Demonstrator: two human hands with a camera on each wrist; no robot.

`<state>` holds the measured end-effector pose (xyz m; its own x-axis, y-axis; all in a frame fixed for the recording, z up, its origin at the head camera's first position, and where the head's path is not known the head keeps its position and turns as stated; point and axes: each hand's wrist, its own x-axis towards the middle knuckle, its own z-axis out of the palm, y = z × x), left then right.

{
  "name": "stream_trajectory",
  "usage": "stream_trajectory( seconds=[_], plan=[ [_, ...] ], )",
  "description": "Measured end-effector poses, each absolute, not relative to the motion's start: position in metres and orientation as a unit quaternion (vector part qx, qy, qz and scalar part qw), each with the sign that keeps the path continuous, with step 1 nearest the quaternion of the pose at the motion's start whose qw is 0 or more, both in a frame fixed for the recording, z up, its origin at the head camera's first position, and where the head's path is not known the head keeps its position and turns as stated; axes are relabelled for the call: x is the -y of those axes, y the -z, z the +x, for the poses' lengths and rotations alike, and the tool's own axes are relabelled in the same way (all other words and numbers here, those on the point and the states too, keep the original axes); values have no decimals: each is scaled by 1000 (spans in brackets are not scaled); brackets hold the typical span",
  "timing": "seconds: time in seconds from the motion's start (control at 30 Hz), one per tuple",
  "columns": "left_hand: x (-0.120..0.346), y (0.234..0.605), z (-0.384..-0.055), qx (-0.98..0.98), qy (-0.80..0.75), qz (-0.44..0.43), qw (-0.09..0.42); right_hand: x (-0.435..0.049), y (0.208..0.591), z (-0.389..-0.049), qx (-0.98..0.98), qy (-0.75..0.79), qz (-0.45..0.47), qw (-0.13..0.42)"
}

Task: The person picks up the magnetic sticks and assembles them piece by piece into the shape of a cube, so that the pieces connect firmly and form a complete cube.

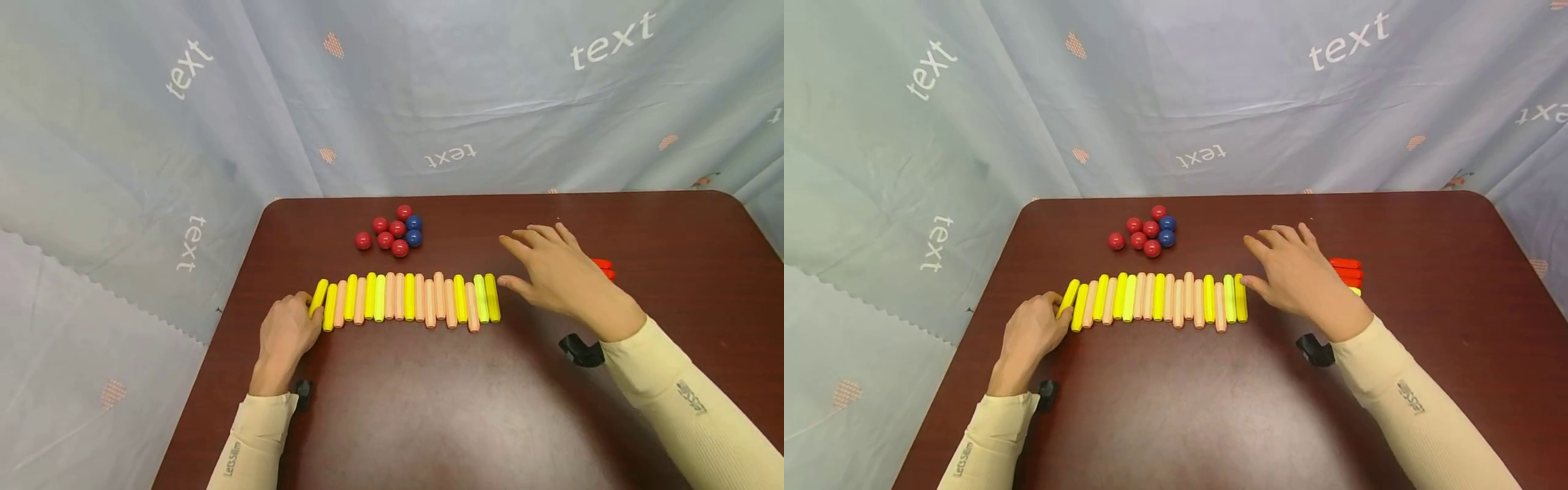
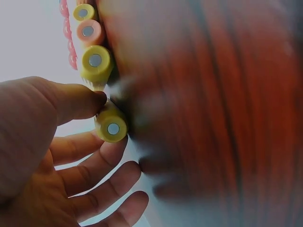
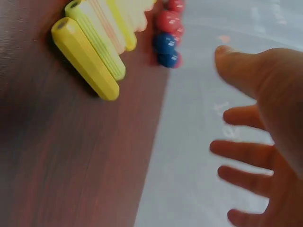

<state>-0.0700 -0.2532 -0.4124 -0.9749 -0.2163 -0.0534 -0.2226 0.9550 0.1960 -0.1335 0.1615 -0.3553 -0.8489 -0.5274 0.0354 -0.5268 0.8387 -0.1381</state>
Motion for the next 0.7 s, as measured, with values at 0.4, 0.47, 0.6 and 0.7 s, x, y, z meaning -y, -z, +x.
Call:
stream_trajectory(
  seconds=[0.4,0.47,0.6,0.7],
  plan=[
    [253,411,-68,-989,-92,-114,18,-78,384,-216,-924,50,-378,32],
    [254,411,-69,-989,-90,-114,19,-67,388,-223,-920,43,-389,30],
    [254,411,-68,-989,-91,-116,19,-47,391,-233,-913,31,-407,20],
    [254,411,-66,-988,-93,-119,20,-35,393,-238,-910,12,-413,18]
  ],
)
